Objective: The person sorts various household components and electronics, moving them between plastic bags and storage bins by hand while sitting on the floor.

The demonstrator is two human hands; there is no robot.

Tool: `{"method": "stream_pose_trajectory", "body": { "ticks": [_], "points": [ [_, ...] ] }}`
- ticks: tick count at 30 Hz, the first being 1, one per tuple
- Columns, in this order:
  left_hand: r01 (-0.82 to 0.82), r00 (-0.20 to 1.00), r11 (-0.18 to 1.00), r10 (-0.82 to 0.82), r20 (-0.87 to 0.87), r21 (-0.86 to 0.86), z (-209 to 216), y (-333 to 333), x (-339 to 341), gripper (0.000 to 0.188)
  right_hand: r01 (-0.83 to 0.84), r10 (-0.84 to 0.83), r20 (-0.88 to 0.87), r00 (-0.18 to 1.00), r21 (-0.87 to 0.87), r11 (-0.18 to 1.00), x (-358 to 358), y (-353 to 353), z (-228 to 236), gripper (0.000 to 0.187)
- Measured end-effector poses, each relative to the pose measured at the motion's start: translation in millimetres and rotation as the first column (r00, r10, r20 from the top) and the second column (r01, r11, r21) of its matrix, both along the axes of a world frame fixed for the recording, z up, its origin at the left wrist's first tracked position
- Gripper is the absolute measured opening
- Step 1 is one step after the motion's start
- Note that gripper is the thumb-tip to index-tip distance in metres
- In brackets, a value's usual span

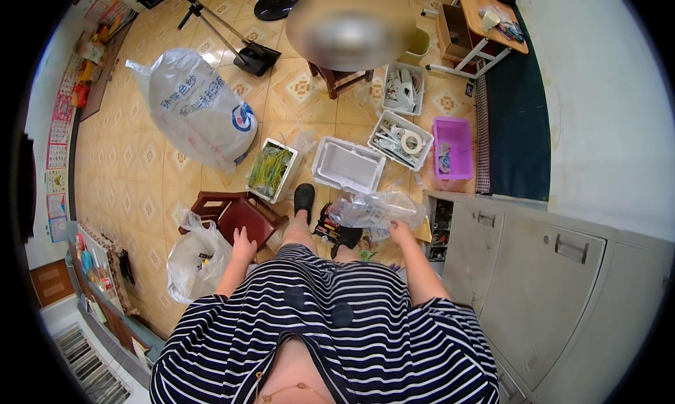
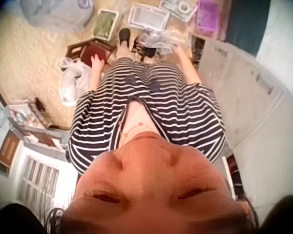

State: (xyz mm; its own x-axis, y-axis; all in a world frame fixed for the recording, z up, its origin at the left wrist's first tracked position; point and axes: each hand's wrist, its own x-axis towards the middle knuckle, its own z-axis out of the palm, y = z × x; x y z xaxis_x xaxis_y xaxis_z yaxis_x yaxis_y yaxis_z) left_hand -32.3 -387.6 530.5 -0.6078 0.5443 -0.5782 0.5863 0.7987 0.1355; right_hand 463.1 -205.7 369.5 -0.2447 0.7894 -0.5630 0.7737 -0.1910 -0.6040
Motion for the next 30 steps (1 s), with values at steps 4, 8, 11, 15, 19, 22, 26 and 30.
{"method": "stream_pose_trajectory", "body": {
  "ticks": [4,8,11,15,19,22,26,30],
  "points": [
    [0.172,0.979,0.985,-0.172,0.11,0.006,-41,57,5,0.052,0.104,-0.078,0.225,0.971,-0.106,0.989,37,-37,2,0.04],
    [0.4,0.874,0.916,-0.394,0.284,0.041,-97,107,22,0.045,0.222,-0.167,0.345,0.924,-0.127,0.967,27,-50,22,0.038],
    [0.582,0.708,0.804,-0.574,0.412,0.121,-96,177,43,0.041,0.265,-0.176,0.406,0.897,-0.172,0.949,-29,-34,30,0.036],
    [0.294,0.711,0.943,-0.324,0.624,0.155,-200,158,72,0.043,-0.092,0.126,0.316,0.94,-0.121,0.988,-140,24,-35,0.031],
    [0.031,0.693,0.99,-0.12,0.711,0.137,-291,139,90,0.04,-0.41,0.405,0.102,0.909,0.031,0.912,-289,118,-152,0.03],
    [-0.19,0.665,0.98,0.083,0.742,0.06,-320,121,91,0.04,-0.664,0.633,0.208,0.746,0.158,0.731,-399,174,-243,0.025],
    [0.023,0.604,0.995,0.063,0.794,-0.096,-360,128,105,0.039,-0.674,0.504,0.451,0.736,0.422,0.607,-473,229,-408,0.038],
    [-0.22,0.597,0.969,0.043,0.801,0.113,-341,152,90,0.036,-0.721,0.557,0.502,0.662,0.222,0.657,-511,210,-456,0.038]
  ]
}}
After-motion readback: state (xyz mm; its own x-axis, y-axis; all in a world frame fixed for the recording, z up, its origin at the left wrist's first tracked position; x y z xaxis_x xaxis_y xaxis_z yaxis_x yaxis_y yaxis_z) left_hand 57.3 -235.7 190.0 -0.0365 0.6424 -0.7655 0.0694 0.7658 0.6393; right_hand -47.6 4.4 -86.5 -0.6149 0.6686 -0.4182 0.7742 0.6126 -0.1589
